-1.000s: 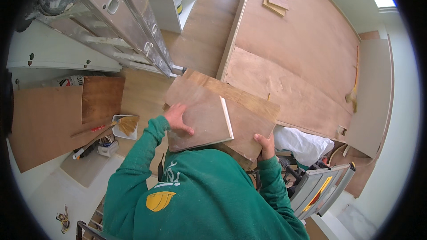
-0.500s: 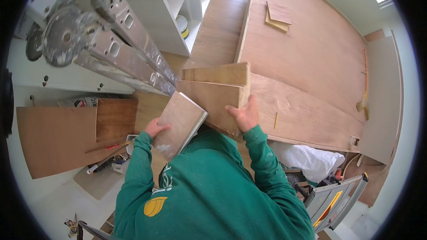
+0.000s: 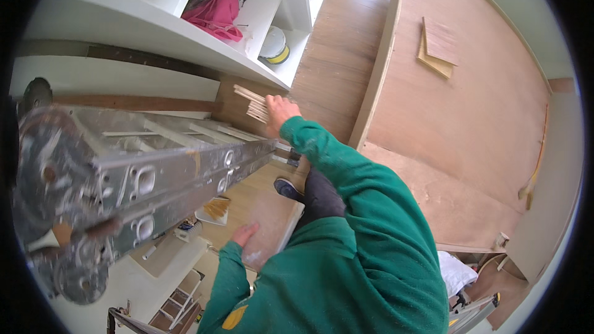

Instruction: The person feeds wooden planks into a table saw operated by another worker, then stacks the cut pieces on a nearby surface. The person handles multiple planks one at a time and places them in a pile after cutting.

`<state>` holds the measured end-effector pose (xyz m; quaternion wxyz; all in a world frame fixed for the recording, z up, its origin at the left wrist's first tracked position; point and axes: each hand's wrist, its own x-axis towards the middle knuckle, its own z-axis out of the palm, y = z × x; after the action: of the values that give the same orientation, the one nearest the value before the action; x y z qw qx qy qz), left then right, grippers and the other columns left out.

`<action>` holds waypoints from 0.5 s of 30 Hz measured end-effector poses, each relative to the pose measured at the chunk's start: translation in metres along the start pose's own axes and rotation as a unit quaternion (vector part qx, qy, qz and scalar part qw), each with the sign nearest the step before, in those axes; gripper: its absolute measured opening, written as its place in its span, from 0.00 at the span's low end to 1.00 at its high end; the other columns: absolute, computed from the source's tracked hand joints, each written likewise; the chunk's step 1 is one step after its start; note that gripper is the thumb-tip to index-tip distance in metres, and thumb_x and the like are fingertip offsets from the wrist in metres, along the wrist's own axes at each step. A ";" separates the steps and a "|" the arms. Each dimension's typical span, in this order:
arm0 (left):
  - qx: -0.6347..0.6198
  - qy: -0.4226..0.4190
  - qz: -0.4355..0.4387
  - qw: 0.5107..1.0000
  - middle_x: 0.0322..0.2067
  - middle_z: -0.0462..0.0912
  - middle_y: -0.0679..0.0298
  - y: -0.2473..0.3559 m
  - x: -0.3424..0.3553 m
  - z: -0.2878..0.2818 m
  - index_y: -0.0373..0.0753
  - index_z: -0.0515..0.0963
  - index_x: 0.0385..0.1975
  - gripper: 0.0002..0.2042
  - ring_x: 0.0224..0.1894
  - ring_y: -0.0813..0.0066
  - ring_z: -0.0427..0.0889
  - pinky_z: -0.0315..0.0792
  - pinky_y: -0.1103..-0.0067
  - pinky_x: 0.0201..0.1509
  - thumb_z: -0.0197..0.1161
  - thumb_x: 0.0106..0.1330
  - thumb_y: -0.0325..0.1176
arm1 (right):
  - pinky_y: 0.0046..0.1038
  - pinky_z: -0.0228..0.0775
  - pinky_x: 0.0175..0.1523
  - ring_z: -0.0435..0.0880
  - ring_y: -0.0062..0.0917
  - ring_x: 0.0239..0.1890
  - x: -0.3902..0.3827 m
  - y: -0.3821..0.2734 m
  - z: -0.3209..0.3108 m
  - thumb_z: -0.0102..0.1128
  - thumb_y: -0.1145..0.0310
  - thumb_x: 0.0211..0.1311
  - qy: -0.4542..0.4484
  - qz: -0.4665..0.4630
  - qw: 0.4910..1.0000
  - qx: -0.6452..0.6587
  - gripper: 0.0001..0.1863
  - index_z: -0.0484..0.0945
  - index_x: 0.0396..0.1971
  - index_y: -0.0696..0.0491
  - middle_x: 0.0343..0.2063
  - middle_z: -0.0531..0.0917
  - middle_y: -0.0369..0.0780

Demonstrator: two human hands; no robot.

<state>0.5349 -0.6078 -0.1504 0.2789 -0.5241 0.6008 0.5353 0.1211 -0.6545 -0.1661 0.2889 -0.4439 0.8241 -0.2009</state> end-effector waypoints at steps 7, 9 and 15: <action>-0.102 -0.047 -0.149 0.982 0.40 0.81 0.53 -0.020 0.003 0.036 0.28 0.75 0.47 0.35 0.43 0.67 0.79 0.70 0.75 0.48 0.58 0.56 0.60 | 0.38 0.74 0.46 0.76 0.40 0.47 0.132 0.003 0.081 0.62 0.67 0.38 -0.075 -0.009 0.995 -0.059 0.31 0.64 0.47 0.57 0.43 0.74 0.48; -0.090 -0.041 -0.183 0.978 0.39 0.81 0.53 -0.027 0.003 0.042 0.28 0.75 0.46 0.35 0.43 0.67 0.79 0.70 0.75 0.48 0.58 0.56 0.60 | 0.37 0.74 0.46 0.76 0.39 0.49 0.160 0.006 0.101 0.63 0.68 0.36 -0.077 0.002 0.994 -0.073 0.37 0.62 0.52 0.57 0.46 0.74 0.49; -0.119 -0.028 -0.204 0.971 0.36 0.82 0.51 -0.046 0.010 0.051 0.27 0.76 0.42 0.34 0.40 0.64 0.81 0.72 0.73 0.45 0.60 0.54 0.60 | 0.37 0.71 0.51 0.76 0.36 0.51 0.215 -0.011 0.149 0.46 0.68 0.62 0.074 -0.033 0.983 -0.164 0.18 0.72 0.50 0.55 0.48 0.77 0.45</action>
<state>0.5631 -0.5578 -0.1888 0.3348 -0.6496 0.4056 0.5491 0.1312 -0.8534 -0.3356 0.1434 -0.4961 0.8499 -0.1050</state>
